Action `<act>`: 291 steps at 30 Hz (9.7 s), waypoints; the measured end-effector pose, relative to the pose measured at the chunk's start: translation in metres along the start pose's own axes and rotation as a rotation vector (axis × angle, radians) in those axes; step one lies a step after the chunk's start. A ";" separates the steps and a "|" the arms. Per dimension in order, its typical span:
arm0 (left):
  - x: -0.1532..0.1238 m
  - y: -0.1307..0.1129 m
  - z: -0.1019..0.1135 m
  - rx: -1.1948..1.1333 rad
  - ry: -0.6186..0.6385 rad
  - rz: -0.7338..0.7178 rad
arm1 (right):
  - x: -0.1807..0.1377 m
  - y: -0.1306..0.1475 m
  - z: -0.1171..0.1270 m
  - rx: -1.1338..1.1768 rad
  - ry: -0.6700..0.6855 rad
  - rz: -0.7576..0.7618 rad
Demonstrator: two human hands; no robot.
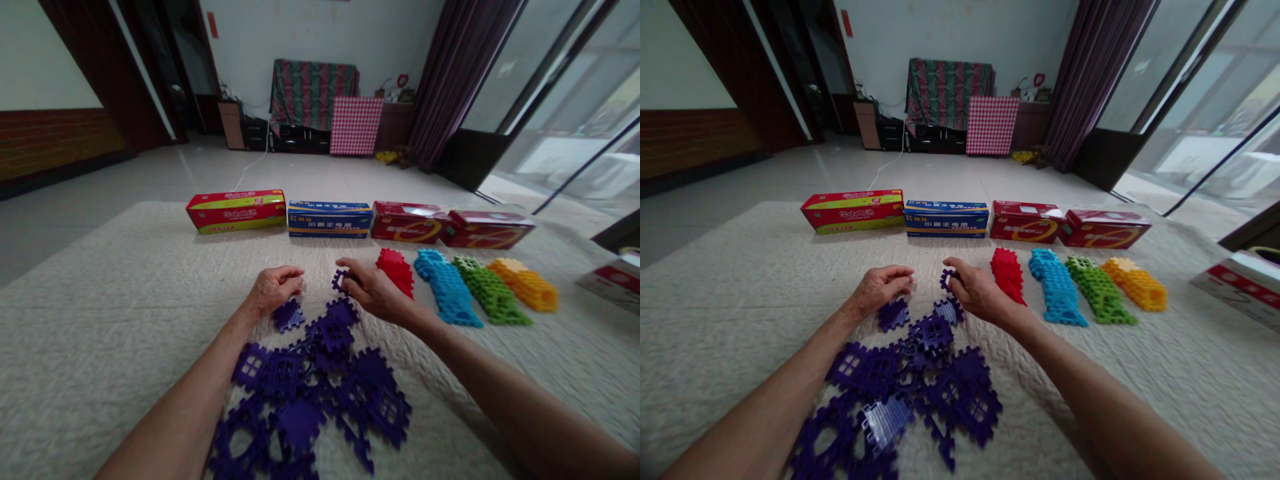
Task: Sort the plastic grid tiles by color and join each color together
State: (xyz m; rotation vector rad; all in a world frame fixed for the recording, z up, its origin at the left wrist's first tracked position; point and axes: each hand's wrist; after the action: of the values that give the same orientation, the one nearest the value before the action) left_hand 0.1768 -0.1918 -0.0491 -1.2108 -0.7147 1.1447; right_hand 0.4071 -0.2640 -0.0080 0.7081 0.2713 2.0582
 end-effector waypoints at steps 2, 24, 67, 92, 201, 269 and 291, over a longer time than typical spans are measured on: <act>0.000 0.000 0.000 0.006 0.002 0.001 | 0.011 -0.008 0.000 -0.067 0.103 0.010; -0.001 0.001 0.000 0.002 0.004 0.008 | 0.044 -0.029 0.020 -0.450 0.341 0.016; 0.001 0.003 0.001 0.057 -0.027 0.011 | -0.007 0.004 0.022 -0.263 0.282 0.073; -0.001 0.000 0.002 0.013 -0.018 0.030 | 0.038 -0.042 0.018 -0.575 0.317 -0.005; 0.002 -0.007 0.008 -0.414 -0.181 0.145 | 0.045 -0.045 0.017 -0.464 0.341 0.081; 0.003 -0.004 0.008 -0.343 -0.160 0.120 | 0.002 0.023 0.021 -0.237 0.395 0.026; 0.002 -0.006 0.008 -0.352 -0.162 0.126 | -0.006 0.023 0.030 -0.338 0.539 0.072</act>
State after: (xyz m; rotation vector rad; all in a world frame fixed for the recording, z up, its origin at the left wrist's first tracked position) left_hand 0.1721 -0.1868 -0.0421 -1.4852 -1.0050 1.2659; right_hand 0.4107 -0.2848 0.0243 -0.0518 0.1914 2.2608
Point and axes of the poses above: each hand's wrist, its own x-axis towards the middle knuckle, its own z-axis out of the back of the hand, y = z × x, and after that the axes turned 14 degrees about z, right-handed
